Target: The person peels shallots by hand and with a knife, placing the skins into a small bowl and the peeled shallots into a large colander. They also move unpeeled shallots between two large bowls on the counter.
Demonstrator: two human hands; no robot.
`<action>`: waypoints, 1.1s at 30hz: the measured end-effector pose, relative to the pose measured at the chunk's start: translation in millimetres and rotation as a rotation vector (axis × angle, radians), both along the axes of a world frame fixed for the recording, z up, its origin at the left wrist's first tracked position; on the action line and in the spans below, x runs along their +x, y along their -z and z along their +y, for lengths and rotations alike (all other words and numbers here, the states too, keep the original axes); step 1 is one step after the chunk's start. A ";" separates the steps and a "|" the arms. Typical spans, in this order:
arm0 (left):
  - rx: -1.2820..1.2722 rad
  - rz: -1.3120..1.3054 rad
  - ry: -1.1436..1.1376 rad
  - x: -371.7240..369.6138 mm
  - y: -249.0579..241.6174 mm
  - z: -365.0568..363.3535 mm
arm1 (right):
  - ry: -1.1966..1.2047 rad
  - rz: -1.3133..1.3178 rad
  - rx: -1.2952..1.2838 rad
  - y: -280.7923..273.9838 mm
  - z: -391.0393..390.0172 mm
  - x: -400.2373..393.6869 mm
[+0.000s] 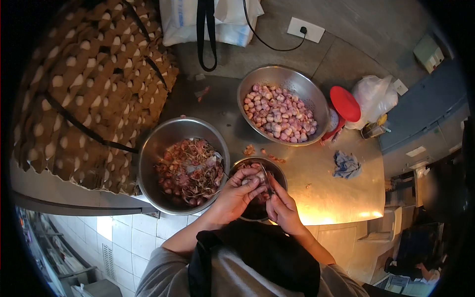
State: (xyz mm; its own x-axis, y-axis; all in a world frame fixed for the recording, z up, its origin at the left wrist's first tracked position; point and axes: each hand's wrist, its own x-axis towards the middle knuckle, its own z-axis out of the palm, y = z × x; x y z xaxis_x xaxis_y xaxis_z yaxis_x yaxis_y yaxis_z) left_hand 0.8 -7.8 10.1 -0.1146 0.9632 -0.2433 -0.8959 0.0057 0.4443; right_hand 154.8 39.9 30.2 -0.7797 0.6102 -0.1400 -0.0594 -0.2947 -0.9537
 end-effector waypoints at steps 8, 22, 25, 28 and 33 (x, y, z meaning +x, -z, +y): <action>0.024 0.423 -0.096 2.3 0.1 1.8 | 0.063 -0.006 0.021 6.9 0.2 -0.8; 0.105 1.437 -0.274 -2.0 2.4 -1.7 | 0.027 -0.109 -0.187 -2.1 8.4 7.7; 0.077 1.099 -0.246 3.7 5.9 3.0 | 0.105 -0.149 0.248 11.3 7.7 3.7; 0.071 0.869 -0.212 5.4 11.7 5.4 | 0.191 -0.263 0.896 20.6 9.6 -1.7; 0.082 0.824 -0.217 6.2 12.9 6.5 | 0.154 -0.277 0.507 22.4 8.2 3.8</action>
